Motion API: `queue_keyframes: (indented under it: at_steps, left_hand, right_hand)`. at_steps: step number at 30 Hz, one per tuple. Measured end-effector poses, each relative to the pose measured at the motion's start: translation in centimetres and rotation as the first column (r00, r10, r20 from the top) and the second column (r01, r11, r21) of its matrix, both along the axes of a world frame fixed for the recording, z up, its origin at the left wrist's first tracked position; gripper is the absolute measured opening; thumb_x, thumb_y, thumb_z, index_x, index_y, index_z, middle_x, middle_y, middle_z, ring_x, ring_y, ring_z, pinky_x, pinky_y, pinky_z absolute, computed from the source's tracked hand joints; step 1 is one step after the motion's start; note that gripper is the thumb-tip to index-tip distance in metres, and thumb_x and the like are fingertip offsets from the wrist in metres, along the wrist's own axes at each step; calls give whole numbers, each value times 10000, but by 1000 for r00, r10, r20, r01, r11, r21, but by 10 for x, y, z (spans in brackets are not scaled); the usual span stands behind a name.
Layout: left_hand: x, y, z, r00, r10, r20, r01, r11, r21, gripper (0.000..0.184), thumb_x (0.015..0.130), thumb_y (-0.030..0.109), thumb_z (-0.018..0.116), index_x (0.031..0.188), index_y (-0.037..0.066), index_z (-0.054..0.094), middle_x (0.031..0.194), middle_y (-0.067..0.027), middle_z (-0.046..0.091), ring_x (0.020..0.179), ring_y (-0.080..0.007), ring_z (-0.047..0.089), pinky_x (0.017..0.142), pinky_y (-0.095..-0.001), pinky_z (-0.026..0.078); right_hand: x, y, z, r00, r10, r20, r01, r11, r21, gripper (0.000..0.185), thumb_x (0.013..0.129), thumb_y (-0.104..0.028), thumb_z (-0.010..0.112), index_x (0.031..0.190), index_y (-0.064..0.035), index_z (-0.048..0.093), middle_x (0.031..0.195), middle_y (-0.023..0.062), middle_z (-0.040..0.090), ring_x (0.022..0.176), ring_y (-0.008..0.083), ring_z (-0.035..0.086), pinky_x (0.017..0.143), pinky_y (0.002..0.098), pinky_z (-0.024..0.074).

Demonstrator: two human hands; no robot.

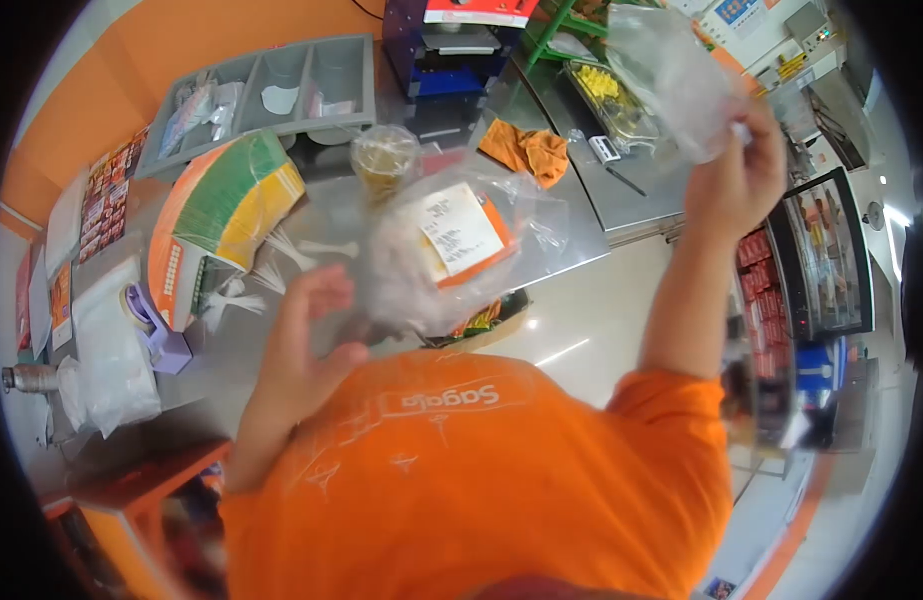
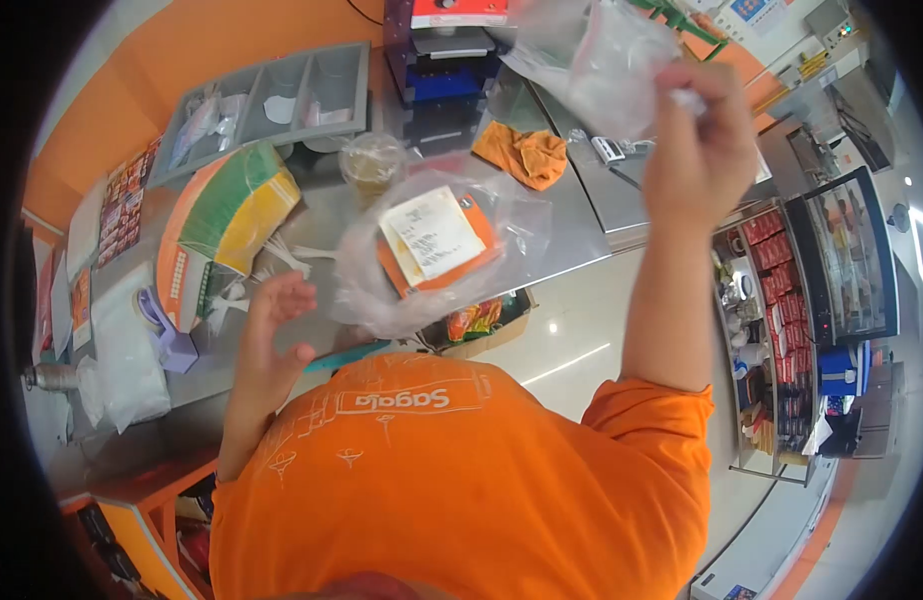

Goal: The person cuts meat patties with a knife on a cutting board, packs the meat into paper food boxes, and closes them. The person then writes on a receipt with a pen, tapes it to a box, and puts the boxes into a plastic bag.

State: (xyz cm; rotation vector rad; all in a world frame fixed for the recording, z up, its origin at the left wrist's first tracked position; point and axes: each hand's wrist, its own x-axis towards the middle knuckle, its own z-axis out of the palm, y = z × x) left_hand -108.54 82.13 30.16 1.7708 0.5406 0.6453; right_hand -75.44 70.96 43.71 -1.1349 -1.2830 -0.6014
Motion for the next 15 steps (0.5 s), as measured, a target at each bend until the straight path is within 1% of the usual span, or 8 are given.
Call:
queue_keyframes:
  at_steps: [4, 6, 7, 9, 10, 11, 13, 15]
  left_hand:
    - [53, -30, -14, 987, 131, 92, -134, 991, 24, 939, 642, 418, 801, 1326, 40, 280, 1148, -97, 396, 1050, -218, 428, 919, -364, 356]
    - [68, -43, -18, 930, 352, 106, -365, 918, 153, 956, 630, 372, 817, 1342, 71, 254, 1173, -100, 380, 1036, -221, 429, 914, -368, 357]
    - [71, -46, -24, 907, 414, 72, -420, 890, 180, 926, 653, 250, 808, 1360, 99, 229, 1199, -104, 359, 1038, -209, 422, 887, -346, 379]
    - [76, -51, -31, 875, 479, 75, -484, 871, 81, 856, 695, 171, 761, 1361, 99, 228, 1170, -98, 386, 1017, -189, 435, 861, -319, 392]
    - [77, -52, -31, 851, 518, 87, -519, 855, -17, 792, 737, 93, 715, 1361, 99, 227, 1140, -91, 413, 996, -169, 448, 836, -293, 406]
    - [78, -53, -30, 838, 540, 81, -541, 841, -14, 792, 737, 93, 715, 1361, 99, 227, 1140, -91, 413, 996, -169, 448, 836, -293, 406]
    - [76, -55, -27, 866, 455, 206, -405, 881, -243, 638, 819, -56, 524, 1367, 78, 227, 1065, -73, 471, 905, -120, 468, 778, -207, 398]
    - [83, -60, -18, 849, 473, 236, -433, 878, -205, 627, 825, -41, 540, 1360, 79, 237, 1010, -50, 483, 874, -104, 477, 763, -211, 401]
  right_hand:
    - [9, -18, -69, 994, 36, 103, -33, 999, -29, 190, 710, 105, 524, 861, 14, 593, 848, 57, 540, 819, 136, 487, 719, 221, 388]
    - [13, -16, -84, 996, 83, -5, -84, 995, -62, 189, 708, 103, 522, 863, 20, 592, 879, 79, 535, 822, 155, 492, 717, 234, 402]
    - [13, -12, -87, 967, 189, -169, -196, 980, -27, 174, 717, 73, 533, 872, 26, 595, 877, 93, 529, 807, 163, 499, 713, 256, 422]
    - [12, -5, -90, 916, 341, -210, -366, 925, -98, 163, 728, 37, 539, 876, 16, 606, 885, 110, 542, 794, 189, 521, 719, 299, 447]
    - [11, 6, -93, 892, 452, -27, -447, 868, -214, 166, 726, 28, 537, 875, 9, 609, 886, 115, 554, 797, 213, 541, 722, 326, 460]
    - [6, 18, -99, 816, 560, 142, -493, 803, -335, 169, 724, 20, 535, 873, 3, 613, 887, 120, 565, 799, 237, 561, 726, 353, 472]
    - [-19, 41, -127, 653, 742, -151, -598, 383, -705, 182, 736, -48, 532, 887, -9, 624, 921, 131, 594, 863, 283, 586, 752, 375, 471]
    - [-41, 75, -155, 579, 809, -101, -302, 98, -948, 211, 757, -107, 521, 916, -26, 635, 981, 146, 606, 934, 292, 590, 756, 381, 473]
